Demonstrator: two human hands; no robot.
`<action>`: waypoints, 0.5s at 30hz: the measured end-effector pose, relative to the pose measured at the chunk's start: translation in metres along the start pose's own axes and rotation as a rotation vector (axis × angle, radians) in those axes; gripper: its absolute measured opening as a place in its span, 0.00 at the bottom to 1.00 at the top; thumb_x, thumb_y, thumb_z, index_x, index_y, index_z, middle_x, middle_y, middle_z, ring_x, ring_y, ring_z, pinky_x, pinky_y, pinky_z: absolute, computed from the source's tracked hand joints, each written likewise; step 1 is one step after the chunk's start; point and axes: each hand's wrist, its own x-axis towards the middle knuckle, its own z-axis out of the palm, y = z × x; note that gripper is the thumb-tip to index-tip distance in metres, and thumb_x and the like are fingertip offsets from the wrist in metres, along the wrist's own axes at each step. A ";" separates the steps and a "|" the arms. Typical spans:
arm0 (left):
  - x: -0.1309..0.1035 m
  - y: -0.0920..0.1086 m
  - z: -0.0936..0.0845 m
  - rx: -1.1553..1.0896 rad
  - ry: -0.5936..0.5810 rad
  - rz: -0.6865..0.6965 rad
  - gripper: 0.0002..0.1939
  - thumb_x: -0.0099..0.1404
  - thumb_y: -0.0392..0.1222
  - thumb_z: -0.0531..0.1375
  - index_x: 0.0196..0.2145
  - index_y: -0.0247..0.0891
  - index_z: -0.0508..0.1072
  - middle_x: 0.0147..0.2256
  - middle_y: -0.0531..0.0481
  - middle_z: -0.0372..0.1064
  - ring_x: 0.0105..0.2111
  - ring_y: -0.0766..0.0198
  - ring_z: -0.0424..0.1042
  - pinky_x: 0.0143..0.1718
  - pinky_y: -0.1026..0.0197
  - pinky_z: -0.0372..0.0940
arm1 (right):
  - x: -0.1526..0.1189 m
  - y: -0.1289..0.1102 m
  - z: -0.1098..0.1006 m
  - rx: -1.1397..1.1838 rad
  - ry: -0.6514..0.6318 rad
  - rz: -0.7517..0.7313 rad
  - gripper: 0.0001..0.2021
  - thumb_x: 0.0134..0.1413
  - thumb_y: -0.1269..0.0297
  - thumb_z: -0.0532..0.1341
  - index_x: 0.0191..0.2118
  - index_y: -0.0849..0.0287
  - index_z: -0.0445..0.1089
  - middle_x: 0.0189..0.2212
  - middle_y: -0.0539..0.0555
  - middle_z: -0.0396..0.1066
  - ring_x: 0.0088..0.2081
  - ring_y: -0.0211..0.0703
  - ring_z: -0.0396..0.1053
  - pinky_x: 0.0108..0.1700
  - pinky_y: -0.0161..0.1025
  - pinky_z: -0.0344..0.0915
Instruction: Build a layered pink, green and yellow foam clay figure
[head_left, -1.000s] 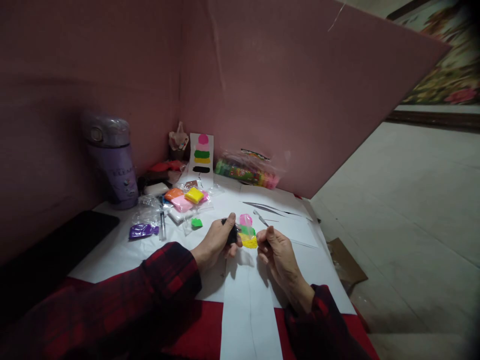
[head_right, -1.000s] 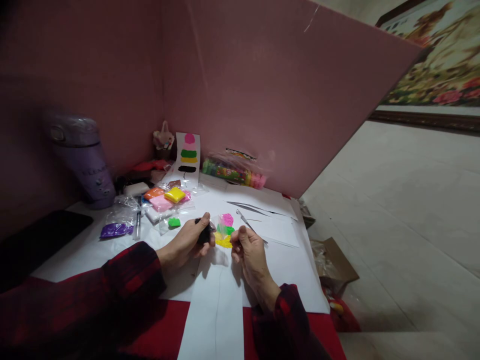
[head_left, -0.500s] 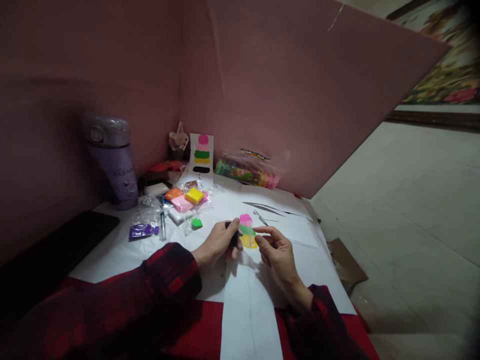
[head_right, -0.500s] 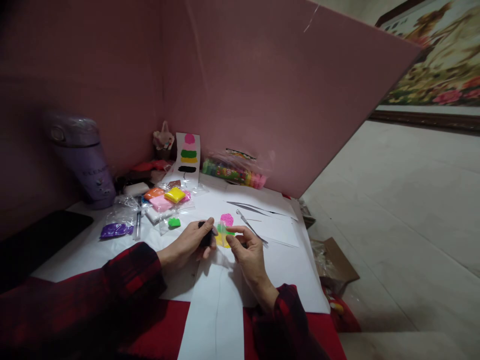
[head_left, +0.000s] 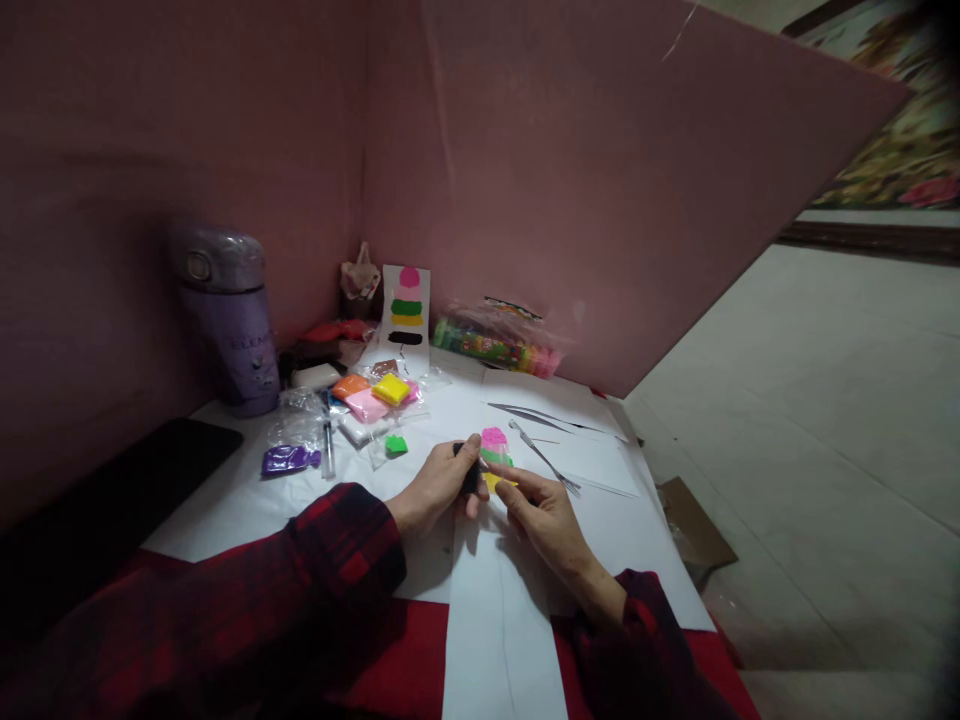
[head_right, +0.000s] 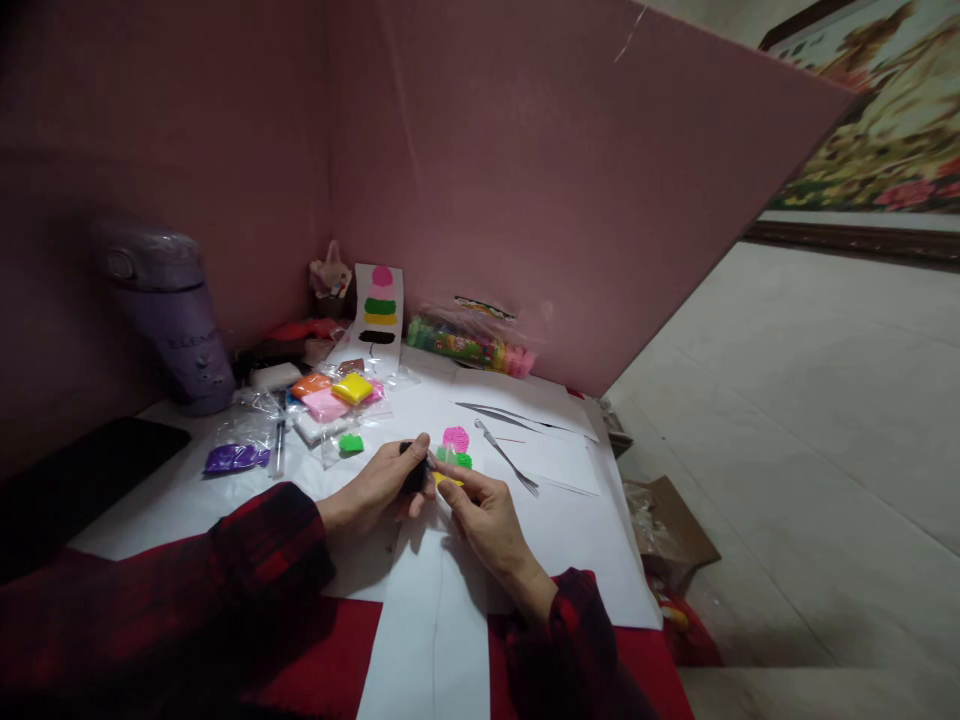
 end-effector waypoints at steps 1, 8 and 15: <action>0.000 0.000 0.000 -0.016 0.005 -0.005 0.31 0.57 0.69 0.54 0.28 0.33 0.66 0.17 0.50 0.67 0.10 0.71 0.60 0.09 0.69 0.51 | 0.000 0.000 0.000 0.000 -0.004 0.002 0.20 0.55 0.53 0.64 0.49 0.58 0.76 0.11 0.43 0.55 0.14 0.31 0.50 0.17 0.31 0.47; -0.002 0.000 0.001 -0.056 -0.017 -0.010 0.31 0.58 0.69 0.53 0.25 0.34 0.66 0.12 0.53 0.61 0.09 0.72 0.57 0.10 0.70 0.49 | -0.003 0.004 0.003 -0.153 -0.082 -0.096 0.18 0.56 0.58 0.62 0.52 0.53 0.74 0.18 0.45 0.67 0.19 0.33 0.53 0.23 0.34 0.57; -0.002 0.000 0.002 -0.090 -0.082 0.001 0.31 0.59 0.69 0.53 0.27 0.33 0.66 0.15 0.50 0.65 0.10 0.71 0.60 0.10 0.70 0.50 | -0.004 0.000 0.005 -0.042 0.062 -0.088 0.13 0.57 0.57 0.61 0.40 0.58 0.79 0.14 0.45 0.61 0.17 0.33 0.52 0.21 0.33 0.54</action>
